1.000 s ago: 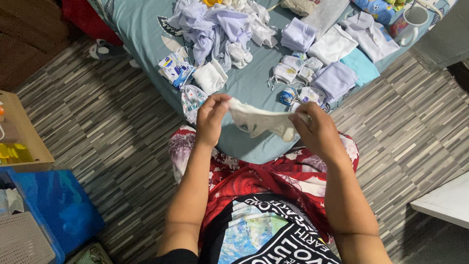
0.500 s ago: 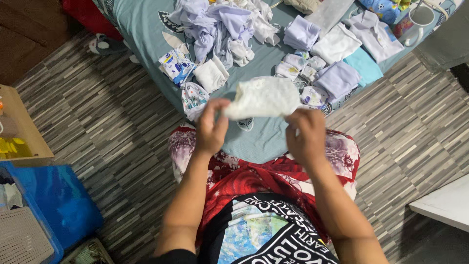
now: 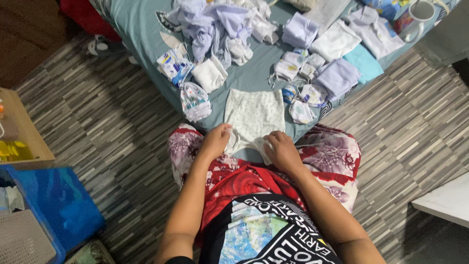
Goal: The person sits on the floor and folds various baby clothes, including onesies, socks, and bibs, by hand. The folded items are placed in a neat pile on the bed.
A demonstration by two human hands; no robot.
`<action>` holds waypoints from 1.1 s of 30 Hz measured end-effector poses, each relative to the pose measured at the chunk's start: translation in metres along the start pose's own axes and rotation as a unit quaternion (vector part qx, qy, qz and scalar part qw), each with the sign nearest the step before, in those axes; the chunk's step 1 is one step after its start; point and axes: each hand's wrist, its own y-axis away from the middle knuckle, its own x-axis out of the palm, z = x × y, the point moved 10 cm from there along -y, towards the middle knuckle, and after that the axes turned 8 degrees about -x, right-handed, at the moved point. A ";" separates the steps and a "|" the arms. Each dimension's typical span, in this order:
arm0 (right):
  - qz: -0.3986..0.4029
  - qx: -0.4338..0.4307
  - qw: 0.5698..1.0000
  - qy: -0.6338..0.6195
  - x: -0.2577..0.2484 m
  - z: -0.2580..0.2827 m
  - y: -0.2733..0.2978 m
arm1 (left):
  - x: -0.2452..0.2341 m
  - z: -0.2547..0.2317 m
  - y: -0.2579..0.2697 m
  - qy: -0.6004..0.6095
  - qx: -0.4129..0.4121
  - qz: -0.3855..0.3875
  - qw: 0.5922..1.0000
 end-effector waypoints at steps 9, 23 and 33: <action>0.006 0.029 0.999 0.017 0.016 -0.023 0.006 | 0.021 -0.031 -0.099 -0.107 0.157 -0.133 0.973; -0.030 0.092 0.995 0.009 0.013 -0.077 -0.041 | 0.014 -0.046 -0.135 -0.206 0.153 -0.160 0.953; 0.029 0.057 0.996 0.060 0.024 -0.127 -0.123 | 0.000 -0.047 -0.125 -0.177 0.172 -0.141 0.959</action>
